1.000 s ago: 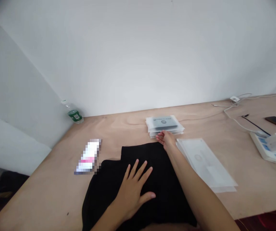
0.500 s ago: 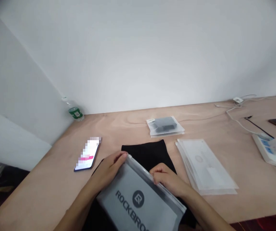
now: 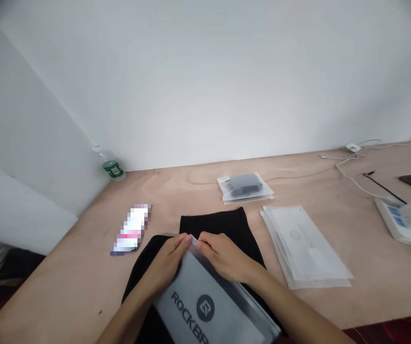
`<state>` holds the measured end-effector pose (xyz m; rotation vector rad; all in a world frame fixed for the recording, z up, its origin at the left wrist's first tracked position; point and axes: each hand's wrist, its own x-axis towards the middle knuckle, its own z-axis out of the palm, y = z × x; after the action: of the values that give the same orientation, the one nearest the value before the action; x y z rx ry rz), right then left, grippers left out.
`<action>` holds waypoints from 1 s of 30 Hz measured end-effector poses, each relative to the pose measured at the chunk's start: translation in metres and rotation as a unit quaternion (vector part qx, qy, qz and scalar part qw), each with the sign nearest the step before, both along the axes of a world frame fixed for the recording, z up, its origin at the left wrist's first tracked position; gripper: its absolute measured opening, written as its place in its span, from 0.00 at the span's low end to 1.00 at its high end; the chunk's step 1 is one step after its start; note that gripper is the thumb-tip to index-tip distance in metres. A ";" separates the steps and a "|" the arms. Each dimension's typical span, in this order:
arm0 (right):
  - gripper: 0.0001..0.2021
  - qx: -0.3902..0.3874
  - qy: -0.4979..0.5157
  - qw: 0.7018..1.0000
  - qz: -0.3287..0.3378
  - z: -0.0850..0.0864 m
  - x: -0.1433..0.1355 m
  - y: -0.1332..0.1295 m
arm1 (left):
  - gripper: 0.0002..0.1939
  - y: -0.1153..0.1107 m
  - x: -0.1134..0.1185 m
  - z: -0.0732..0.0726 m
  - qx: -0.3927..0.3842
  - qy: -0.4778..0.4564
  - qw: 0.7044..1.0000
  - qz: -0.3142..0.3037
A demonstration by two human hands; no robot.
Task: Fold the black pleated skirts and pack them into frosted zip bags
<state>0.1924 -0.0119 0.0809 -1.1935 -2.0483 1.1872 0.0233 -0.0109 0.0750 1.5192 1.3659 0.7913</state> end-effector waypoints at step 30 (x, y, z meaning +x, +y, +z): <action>0.14 -0.279 0.505 0.781 -0.241 -0.032 0.010 -0.027 | 0.12 -0.015 -0.026 0.009 0.032 -0.031 0.988 0.147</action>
<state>0.2025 -0.0392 0.0484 -0.8756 -0.5589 1.6808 -0.0023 -0.0259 0.0840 1.3459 1.5515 1.0648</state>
